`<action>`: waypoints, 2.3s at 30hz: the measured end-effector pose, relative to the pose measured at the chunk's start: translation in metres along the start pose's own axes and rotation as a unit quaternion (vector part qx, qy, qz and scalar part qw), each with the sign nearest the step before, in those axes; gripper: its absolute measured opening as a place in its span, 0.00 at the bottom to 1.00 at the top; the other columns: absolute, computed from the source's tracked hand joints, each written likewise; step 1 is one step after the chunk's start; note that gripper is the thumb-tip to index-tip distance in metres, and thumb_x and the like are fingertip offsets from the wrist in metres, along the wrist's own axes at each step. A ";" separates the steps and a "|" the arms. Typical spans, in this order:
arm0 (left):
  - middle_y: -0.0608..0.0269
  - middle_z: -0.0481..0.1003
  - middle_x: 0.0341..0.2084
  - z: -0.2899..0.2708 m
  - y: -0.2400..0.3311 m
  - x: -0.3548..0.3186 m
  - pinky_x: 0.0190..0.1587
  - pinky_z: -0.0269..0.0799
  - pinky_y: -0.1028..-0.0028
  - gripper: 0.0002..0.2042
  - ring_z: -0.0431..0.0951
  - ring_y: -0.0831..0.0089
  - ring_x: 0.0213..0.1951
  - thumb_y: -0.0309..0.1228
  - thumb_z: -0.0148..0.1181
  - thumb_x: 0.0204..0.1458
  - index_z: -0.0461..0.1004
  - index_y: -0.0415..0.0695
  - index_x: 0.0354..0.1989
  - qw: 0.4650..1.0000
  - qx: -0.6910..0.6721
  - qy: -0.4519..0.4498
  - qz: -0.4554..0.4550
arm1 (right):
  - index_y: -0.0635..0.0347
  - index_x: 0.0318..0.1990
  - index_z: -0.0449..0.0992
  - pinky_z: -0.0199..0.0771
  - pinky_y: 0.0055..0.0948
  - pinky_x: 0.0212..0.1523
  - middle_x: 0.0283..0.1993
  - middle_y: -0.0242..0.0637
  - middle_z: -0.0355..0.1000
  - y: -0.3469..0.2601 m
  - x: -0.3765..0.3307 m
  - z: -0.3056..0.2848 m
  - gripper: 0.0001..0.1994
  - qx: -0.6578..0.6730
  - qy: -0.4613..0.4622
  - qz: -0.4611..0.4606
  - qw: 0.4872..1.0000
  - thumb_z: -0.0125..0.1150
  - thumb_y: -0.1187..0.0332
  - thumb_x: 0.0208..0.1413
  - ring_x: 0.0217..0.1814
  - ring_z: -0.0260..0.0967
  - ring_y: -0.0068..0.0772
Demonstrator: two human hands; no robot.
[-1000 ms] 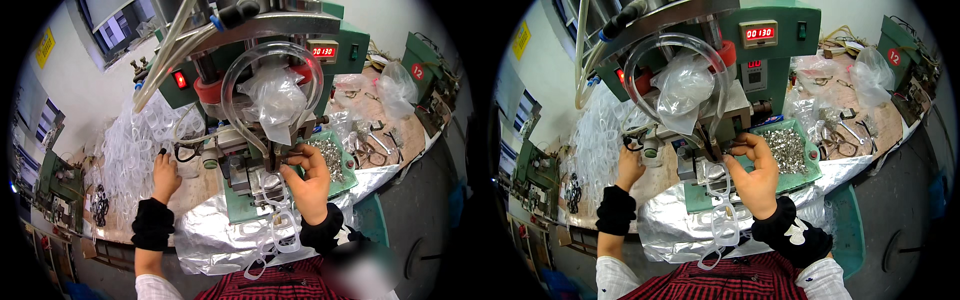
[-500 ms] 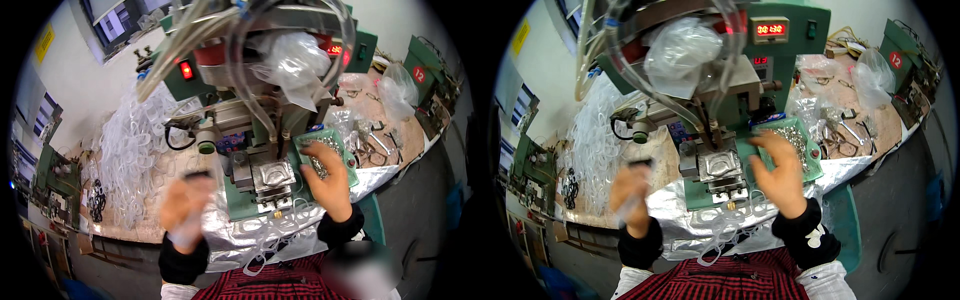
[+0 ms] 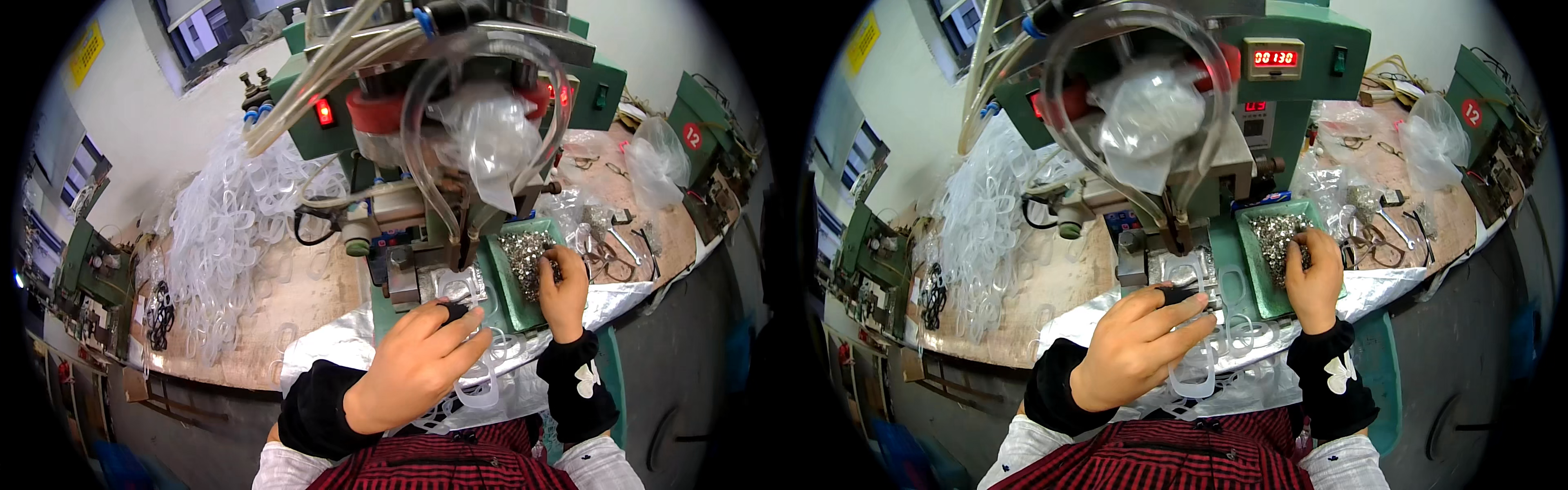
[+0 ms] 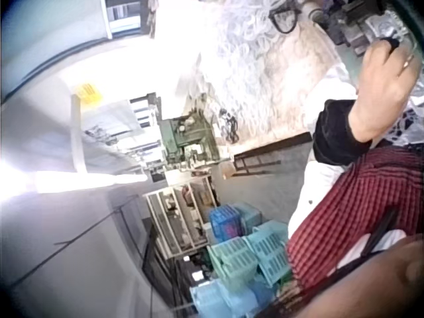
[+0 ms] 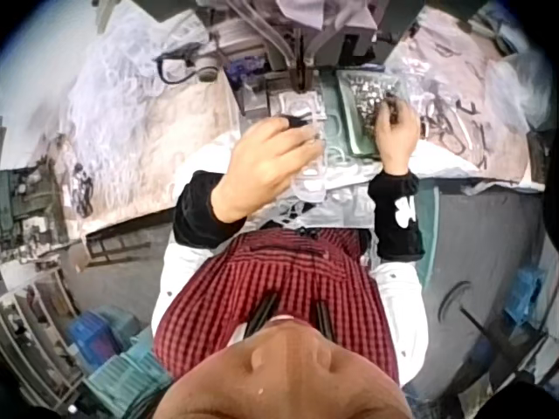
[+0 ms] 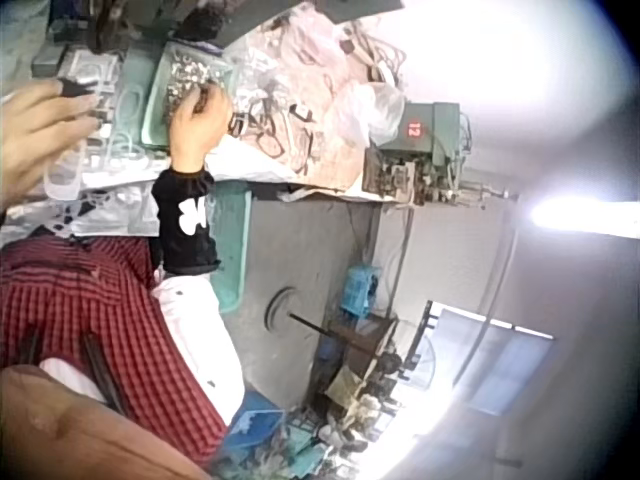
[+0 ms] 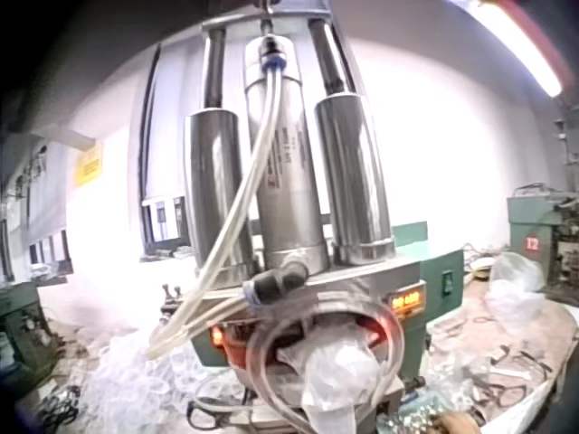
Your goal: The person repeatedly picks up clear plastic loops and small metal components, places them into a machine, and operates the machine to process them. The person then removes the processed items and places them on the table, continuing the cycle.
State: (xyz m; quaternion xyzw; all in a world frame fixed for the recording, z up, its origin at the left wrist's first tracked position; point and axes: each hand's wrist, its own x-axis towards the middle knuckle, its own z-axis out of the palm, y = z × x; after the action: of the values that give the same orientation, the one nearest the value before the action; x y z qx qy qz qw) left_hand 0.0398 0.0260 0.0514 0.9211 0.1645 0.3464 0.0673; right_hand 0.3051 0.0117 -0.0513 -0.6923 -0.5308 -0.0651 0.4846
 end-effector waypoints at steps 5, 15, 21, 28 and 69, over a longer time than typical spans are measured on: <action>0.58 0.78 0.47 0.002 -0.007 -0.008 0.50 0.76 0.61 0.20 0.76 0.61 0.37 0.19 0.66 0.37 0.80 0.43 0.44 0.999 -0.019 0.035 0.019 | 0.66 0.39 0.81 0.73 0.35 0.44 0.39 0.45 0.79 -0.007 -0.003 -0.003 0.07 0.074 0.002 0.080 0.994 0.63 0.72 0.56 0.40 0.76 0.45; 0.41 0.60 0.61 0.082 -0.148 -0.050 0.67 0.55 0.55 0.43 0.60 0.44 0.64 0.22 0.72 0.40 0.54 0.36 0.67 0.922 0.085 0.273 -0.259 | 0.67 0.40 0.80 0.71 0.22 0.42 0.34 0.33 0.77 -0.029 -0.013 0.004 0.06 0.202 -0.023 0.161 0.966 0.64 0.77 0.56 0.37 0.72 0.22; 0.39 0.60 0.63 0.086 -0.135 -0.060 0.67 0.56 0.52 0.43 0.58 0.38 0.66 0.20 0.73 0.40 0.55 0.37 0.66 0.894 0.063 0.403 -0.186 | 0.66 0.41 0.80 0.71 0.22 0.43 0.36 0.32 0.77 -0.020 -0.022 -0.001 0.06 0.206 -0.014 0.169 0.964 0.63 0.78 0.56 0.38 0.72 0.22; 0.34 0.61 0.58 0.135 -0.187 -0.080 0.65 0.57 0.52 0.41 0.61 0.38 0.62 0.25 0.75 0.39 0.60 0.34 0.64 0.866 -0.131 0.271 -0.399 | 0.67 0.40 0.79 0.70 0.21 0.41 0.35 0.31 0.76 -0.048 -0.018 -0.006 0.06 0.239 -0.042 0.172 0.955 0.63 0.79 0.56 0.37 0.71 0.21; 0.58 0.82 0.45 -0.031 -0.031 -0.029 0.57 0.72 0.54 0.12 0.80 0.60 0.46 0.24 0.61 0.50 0.84 0.45 0.42 0.982 -0.144 0.096 0.079 | 0.64 0.40 0.78 0.68 0.44 0.46 0.36 0.43 0.74 -0.017 -0.041 -0.042 0.13 -0.190 -0.063 0.031 0.979 0.70 0.73 0.44 0.44 0.68 0.51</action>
State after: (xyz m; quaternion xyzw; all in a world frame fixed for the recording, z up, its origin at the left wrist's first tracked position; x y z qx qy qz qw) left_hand -0.0088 0.0451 0.0495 0.8746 0.0454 0.4571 0.1552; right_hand 0.2918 -0.0477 -0.0443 -0.7903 -0.5167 -0.1061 0.3116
